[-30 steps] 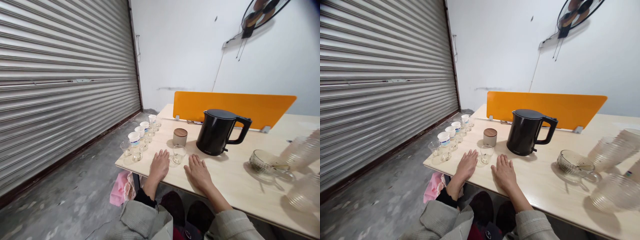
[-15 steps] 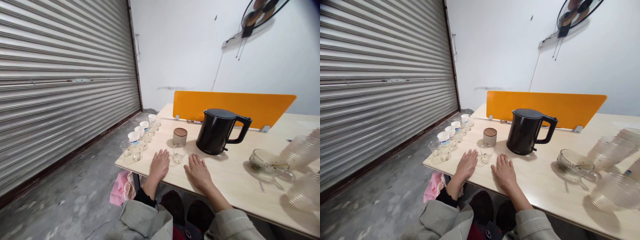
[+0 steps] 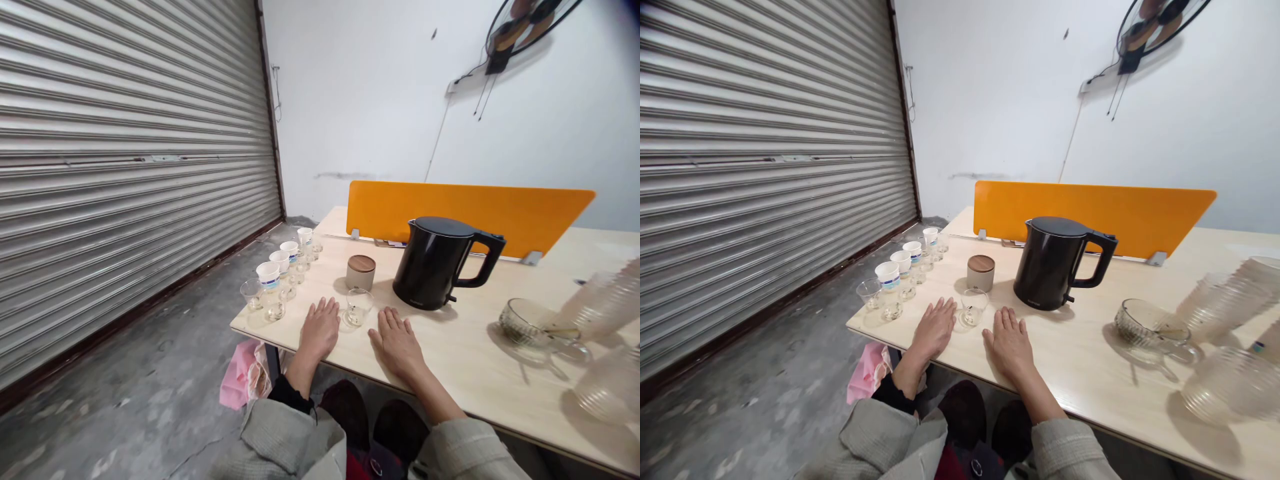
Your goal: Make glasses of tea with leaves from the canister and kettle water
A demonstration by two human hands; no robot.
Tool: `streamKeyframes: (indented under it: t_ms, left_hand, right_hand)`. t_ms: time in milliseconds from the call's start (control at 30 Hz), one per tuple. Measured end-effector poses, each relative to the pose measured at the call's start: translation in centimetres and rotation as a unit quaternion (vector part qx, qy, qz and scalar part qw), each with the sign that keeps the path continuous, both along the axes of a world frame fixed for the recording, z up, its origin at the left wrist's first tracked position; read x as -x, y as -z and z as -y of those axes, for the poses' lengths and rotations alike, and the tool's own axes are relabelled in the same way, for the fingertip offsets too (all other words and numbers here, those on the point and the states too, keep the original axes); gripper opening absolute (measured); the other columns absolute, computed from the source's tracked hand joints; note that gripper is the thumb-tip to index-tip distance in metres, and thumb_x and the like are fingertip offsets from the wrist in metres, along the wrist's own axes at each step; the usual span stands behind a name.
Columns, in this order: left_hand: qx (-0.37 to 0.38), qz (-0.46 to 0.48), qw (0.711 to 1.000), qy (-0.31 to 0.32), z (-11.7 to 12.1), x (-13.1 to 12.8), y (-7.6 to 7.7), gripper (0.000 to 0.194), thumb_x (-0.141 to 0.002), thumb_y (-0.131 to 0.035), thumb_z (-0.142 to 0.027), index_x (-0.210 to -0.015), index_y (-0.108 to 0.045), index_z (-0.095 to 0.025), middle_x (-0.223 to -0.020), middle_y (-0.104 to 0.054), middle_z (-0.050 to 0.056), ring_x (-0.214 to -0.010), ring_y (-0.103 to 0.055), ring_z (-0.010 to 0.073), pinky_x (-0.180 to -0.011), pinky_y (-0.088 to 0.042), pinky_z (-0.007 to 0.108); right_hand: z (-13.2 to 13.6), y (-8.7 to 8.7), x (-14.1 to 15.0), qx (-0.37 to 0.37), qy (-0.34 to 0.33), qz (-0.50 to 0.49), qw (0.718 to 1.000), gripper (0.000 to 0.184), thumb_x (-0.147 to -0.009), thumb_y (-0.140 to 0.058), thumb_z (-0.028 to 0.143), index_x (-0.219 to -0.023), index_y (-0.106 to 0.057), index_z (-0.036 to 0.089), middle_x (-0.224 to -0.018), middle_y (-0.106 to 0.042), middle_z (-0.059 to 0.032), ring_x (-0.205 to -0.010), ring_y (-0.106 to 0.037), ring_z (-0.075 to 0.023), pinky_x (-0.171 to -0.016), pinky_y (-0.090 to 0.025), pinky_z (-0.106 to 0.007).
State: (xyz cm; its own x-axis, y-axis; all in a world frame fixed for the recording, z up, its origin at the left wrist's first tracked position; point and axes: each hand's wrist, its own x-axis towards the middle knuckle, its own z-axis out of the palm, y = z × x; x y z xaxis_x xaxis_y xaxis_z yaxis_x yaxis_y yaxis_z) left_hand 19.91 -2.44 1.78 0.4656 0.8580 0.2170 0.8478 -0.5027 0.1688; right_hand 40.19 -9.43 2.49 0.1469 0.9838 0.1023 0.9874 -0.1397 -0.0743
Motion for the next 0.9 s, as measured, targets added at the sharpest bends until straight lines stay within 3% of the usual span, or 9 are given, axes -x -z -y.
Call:
streamKeyframes:
  t_ms: [233,400,567,800,900]
  left_hand:
    - [-0.006,0.027,1.0,-0.002,0.1,-0.2,0.0,0.052,-0.105,-0.025,-0.032,-0.153,-0.042,-0.021,-0.164,-0.037,0.003,-0.154,-0.025,0.0261,-0.127,-0.021,0.051]
    - [-0.008,0.05,0.999,-0.004,0.1,-0.4,-0.1,0.052,-0.104,-0.029,-0.035,-0.153,-0.042,-0.023,-0.163,-0.038,0.004,-0.154,-0.027,0.0258,-0.126,-0.023,0.051]
    - [-0.011,0.071,0.997,-0.003,0.1,-0.4,0.0,0.052,-0.104,-0.03,-0.037,-0.152,-0.043,-0.022,-0.164,-0.037,0.005,-0.154,-0.027,0.0268,-0.126,-0.022,0.051]
    - [0.011,0.107,0.994,0.012,0.1,-0.4,-0.3,0.053,-0.104,-0.029,-0.036,-0.152,-0.045,-0.018,-0.163,-0.037,0.008,-0.155,-0.024,0.0288,-0.127,-0.019,0.052]
    - [0.021,0.113,0.993,0.013,0.1,-0.4,-0.4,0.054,-0.104,-0.029,-0.037,-0.152,-0.045,-0.018,-0.164,-0.036,0.009,-0.155,-0.023,0.029,-0.128,-0.019,0.053]
  right_hand:
    - [-0.9,0.9,-1.2,-0.113,-0.061,-0.132,0.983,0.077,-0.095,-0.044,0.05,-0.157,-0.03,0.006,-0.162,-0.036,-0.0195,-0.151,-0.032,-0.0285,-0.122,-0.027,-0.044]
    - [-2.5,-0.2,-0.5,-0.202,-0.073,-0.229,0.95,0.088,-0.088,-0.054,0.061,-0.158,-0.029,0.014,-0.157,-0.045,-0.017,-0.144,-0.043,-0.0301,-0.115,-0.039,-0.044]
    - [-3.7,-1.6,0.4,-0.194,-0.076,-0.264,0.942,0.085,-0.083,-0.058,0.061,-0.153,-0.039,0.016,-0.147,-0.056,-0.0169,-0.132,-0.055,-0.0331,-0.108,-0.044,-0.048]
    - [-4.5,-1.7,0.4,-0.187,-0.072,-0.305,0.931,0.082,-0.079,-0.062,0.06,-0.145,-0.048,0.013,-0.131,-0.067,-0.0192,-0.118,-0.064,-0.0328,-0.089,-0.055,-0.043]
    - [-4.6,-3.2,0.7,-0.202,-0.07,-0.313,0.925,0.08,-0.077,-0.065,0.059,-0.142,-0.05,0.015,-0.128,-0.069,-0.0172,-0.113,-0.067,-0.0322,-0.086,-0.057,-0.041]
